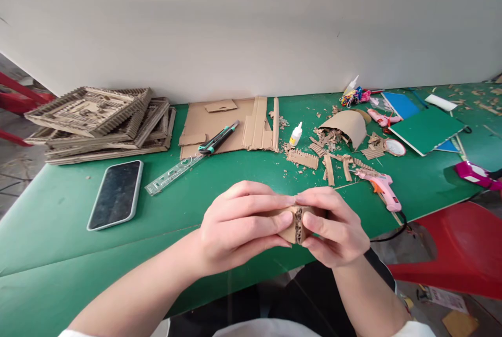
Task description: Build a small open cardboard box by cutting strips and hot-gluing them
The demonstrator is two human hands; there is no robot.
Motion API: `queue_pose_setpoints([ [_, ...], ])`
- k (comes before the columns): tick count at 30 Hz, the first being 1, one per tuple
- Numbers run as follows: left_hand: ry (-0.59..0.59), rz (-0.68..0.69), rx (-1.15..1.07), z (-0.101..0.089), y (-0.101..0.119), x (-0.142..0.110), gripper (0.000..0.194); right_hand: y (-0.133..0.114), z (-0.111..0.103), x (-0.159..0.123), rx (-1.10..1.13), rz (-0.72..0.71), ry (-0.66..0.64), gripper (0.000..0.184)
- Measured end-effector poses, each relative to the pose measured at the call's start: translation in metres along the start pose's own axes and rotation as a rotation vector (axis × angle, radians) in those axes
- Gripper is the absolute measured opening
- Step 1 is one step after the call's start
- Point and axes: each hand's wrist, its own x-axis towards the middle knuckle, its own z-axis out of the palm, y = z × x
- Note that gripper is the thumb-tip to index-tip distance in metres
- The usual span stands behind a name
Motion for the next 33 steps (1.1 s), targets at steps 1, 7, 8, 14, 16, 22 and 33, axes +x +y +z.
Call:
queue_pose_setpoints([
  [1, -0.004, -0.003, 0.003, -0.0002, 0.0004, 0.0001, 0.018, 0.0001, 0.0001, 0.0003, 0.000, -0.001, 0.000, 0.028],
  [7, -0.011, -0.018, 0.032, -0.0001, 0.0020, -0.0003, 0.017, 0.0002, 0.0014, 0.0013, -0.011, -0.007, 0.011, 0.025],
  [8, -0.012, -0.015, 0.035, 0.0000, 0.0021, -0.0005, 0.017, 0.0002, 0.0015, 0.0014, -0.016, -0.009, 0.014, 0.025],
  [14, -0.014, -0.019, 0.052, -0.0002, 0.0019, -0.0004, 0.016, 0.0013, 0.0016, 0.0000, -0.007, -0.025, -0.003, 0.024],
  [16, -0.018, -0.020, 0.050, -0.0004, 0.0015, -0.0004, 0.016, 0.0022, 0.0021, -0.0007, 0.006, -0.032, 0.001, 0.024],
  [22, -0.010, -0.020, 0.034, -0.0001, 0.0007, -0.0008, 0.016, 0.0046, 0.0039, -0.0024, 0.034, -0.026, 0.007, 0.025],
  [33, -0.019, -0.029, 0.055, -0.0003, 0.0005, -0.0013, 0.015, 0.0053, 0.0044, -0.0029, 0.025, -0.018, 0.009, 0.028],
])
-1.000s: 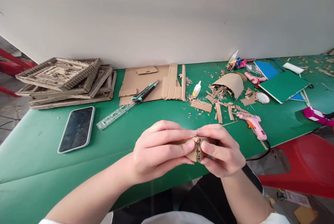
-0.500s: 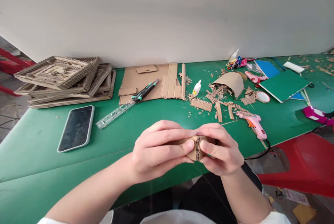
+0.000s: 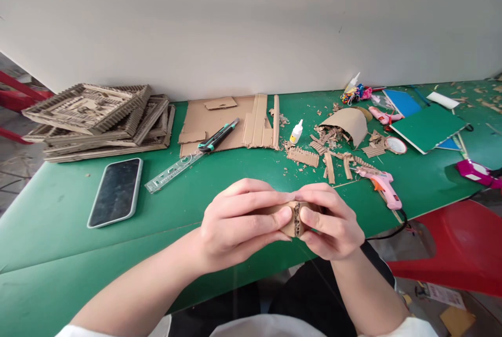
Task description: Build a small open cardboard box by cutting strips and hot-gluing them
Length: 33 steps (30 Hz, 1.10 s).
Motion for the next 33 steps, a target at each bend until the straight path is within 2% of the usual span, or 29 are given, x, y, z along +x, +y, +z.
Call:
queue_pose_setpoints([
  [17, 0.012, 0.004, 0.006, 0.003, 0.000, -0.001, 0.021, -0.001, -0.001, 0.004, -0.038, -0.002, 0.011, 0.028],
  [20, 0.026, 0.021, 0.031, 0.001, 0.002, 0.000, 0.017, -0.005, -0.004, 0.008, -0.059, -0.005, -0.005, 0.025],
  [27, 0.067, 0.146, 0.098, -0.003, 0.008, 0.002, 0.004, -0.013, -0.009, 0.006, -0.045, -0.066, 0.009, 0.037],
  [32, 0.070, 0.256, 0.172, -0.006, 0.010, 0.000, 0.005, -0.016, -0.018, 0.009, -0.188, -0.026, -0.089, 0.022],
  [33, 0.053, 0.227, 0.170, -0.008, 0.012, -0.001, 0.007, -0.017, -0.019, 0.010, -0.200, -0.018, -0.110, 0.020],
])
